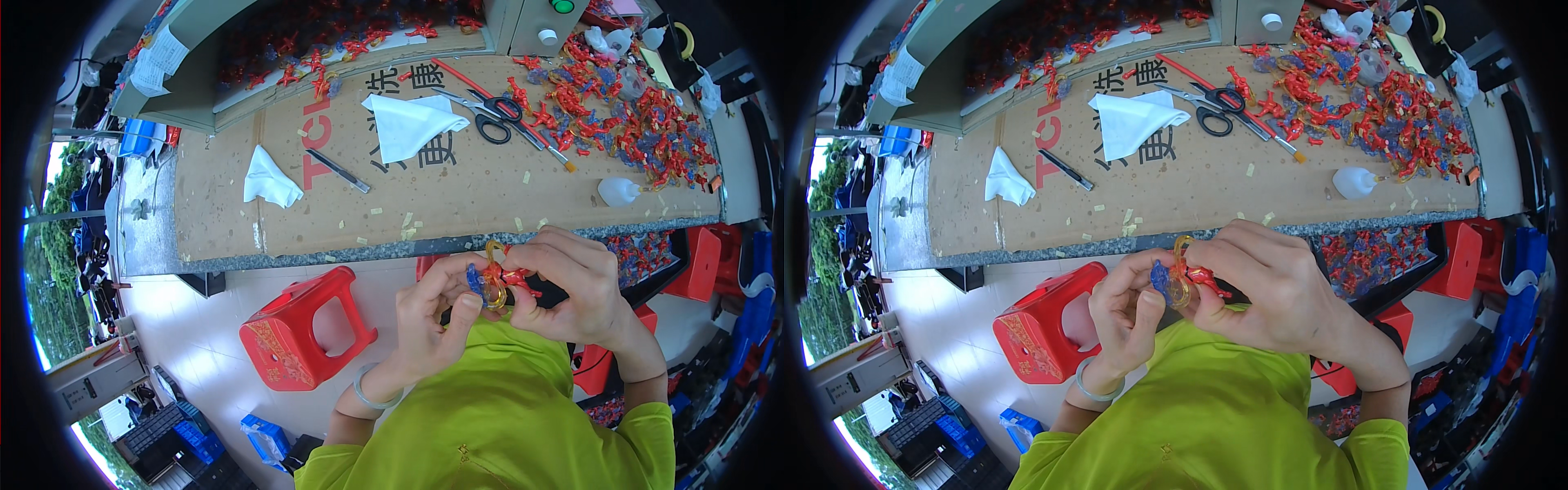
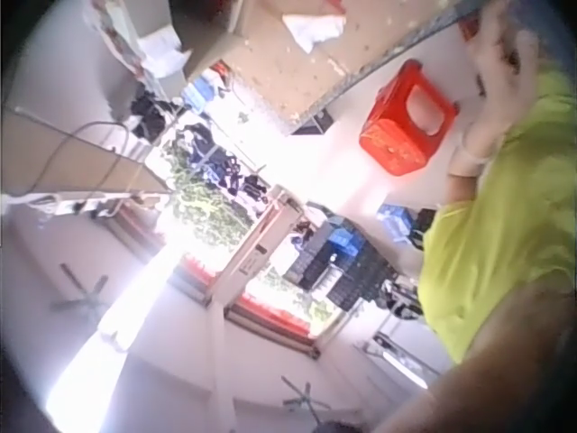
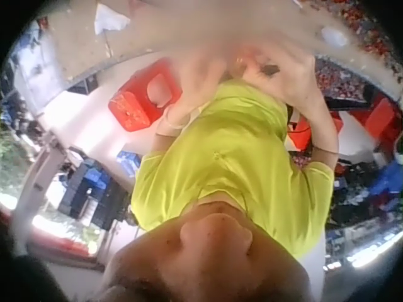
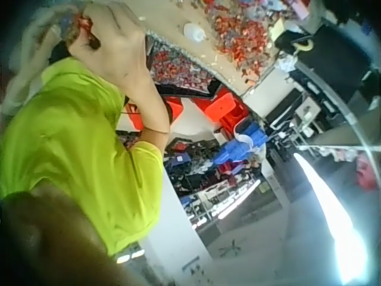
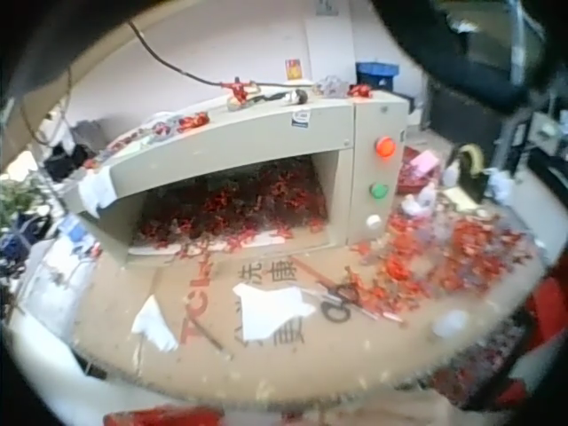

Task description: The person assembles toy figurines by fitting small plastic pieces together, applying glue from a squeeze bottle onto the parts, and pressing the pieces securely into place by hand.

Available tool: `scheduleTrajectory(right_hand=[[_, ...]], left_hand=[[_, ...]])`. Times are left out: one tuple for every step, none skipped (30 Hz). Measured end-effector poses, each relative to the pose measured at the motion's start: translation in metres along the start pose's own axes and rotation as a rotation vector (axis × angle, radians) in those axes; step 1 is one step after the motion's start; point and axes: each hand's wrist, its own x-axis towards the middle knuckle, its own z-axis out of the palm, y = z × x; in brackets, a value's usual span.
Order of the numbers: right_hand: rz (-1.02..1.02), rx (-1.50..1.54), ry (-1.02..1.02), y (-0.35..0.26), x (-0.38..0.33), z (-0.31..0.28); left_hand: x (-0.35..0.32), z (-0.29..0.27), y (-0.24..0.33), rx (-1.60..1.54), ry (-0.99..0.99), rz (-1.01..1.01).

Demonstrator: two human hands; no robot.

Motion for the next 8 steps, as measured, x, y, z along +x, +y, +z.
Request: scheduleTrajectory(right_hand=[[0.000,0.000,0.000,0.0001,0.0001,0.0000],[-0.002,0.004,-0.001,0.0005,0.0004,0.0000],[-0.004,0.009,-0.001,0.0007,0.0006,0.0001],[-0.004,0.009,-0.001,0.0004,0.0007,0.0001],[0.002,0.009,-0.005,0.0000,0.0009,-0.0001],[0.008,0.010,-0.009,-0.0003,0.0010,-0.0002],[0.012,0.009,-0.011,-0.0001,0.0008,-0.0002],[0.016,0.008,-0.012,0.0001,0.0003,-0.0002]], left_hand=[[0.0001,0.0004,0.0002,-0.010,0.005,0.004],[0.0001,0.0004,0.0000,-0.010,0.005,0.004],[0.0001,0.0004,-0.0004,-0.001,0.006,0.005],[0.0001,0.0003,-0.0007,0.008,0.006,0.006],[0.0000,0.0001,-0.0010,0.008,0.006,0.006],[-0.0002,0.0000,-0.0012,0.001,0.005,0.003],[-0.0003,-0.0001,-0.0013,-0.005,0.004,0.000],[0.0001,0.0007,-0.0007,0.001,0.012,-0.005]])
